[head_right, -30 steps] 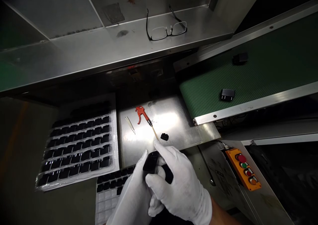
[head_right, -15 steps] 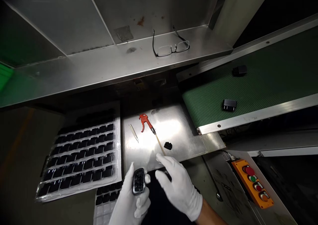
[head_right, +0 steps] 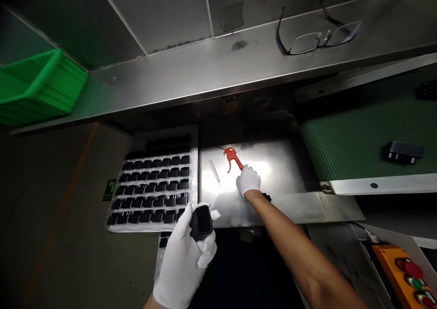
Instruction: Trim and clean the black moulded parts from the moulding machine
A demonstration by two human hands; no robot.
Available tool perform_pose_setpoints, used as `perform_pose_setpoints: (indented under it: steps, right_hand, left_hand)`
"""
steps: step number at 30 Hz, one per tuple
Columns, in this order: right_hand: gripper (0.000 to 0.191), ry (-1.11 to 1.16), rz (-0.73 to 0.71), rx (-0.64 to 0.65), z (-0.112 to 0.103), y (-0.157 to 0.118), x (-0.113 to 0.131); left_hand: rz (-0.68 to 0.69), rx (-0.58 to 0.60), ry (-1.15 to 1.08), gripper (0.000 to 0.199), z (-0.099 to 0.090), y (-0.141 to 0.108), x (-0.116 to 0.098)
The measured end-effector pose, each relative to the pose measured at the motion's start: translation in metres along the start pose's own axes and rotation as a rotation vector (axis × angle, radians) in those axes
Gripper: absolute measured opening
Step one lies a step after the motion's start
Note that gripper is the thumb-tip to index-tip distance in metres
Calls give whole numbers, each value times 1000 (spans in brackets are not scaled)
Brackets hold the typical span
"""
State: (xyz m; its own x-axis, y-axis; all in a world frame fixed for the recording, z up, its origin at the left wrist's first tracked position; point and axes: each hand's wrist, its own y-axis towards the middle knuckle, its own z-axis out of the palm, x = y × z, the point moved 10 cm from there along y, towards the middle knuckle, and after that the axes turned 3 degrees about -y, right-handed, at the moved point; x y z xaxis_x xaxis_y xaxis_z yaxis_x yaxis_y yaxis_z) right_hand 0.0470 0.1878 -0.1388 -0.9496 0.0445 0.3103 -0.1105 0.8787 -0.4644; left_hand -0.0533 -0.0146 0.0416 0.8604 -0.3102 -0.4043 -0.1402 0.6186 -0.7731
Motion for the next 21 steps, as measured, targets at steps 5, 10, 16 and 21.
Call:
perform_pose_setpoints:
  steps: [5, 10, 16, 21]
  right_hand:
    - [32, -40, 116, -19, 17, 39, 4]
    - [31, 67, 172, 27, 15, 41, 8]
    - [28, 323, 148, -49, -44, -59, -1]
    - [31, 595, 86, -25, -89, -182, -36]
  left_hand:
    - [16, 130, -2, 31, -5, -1, -16]
    - [16, 246, -114, 36, -12, 3, -29]
    - [58, 145, -154, 25, -28, 14, -53]
    - [15, 128, -235, 24, -22, 32, -61]
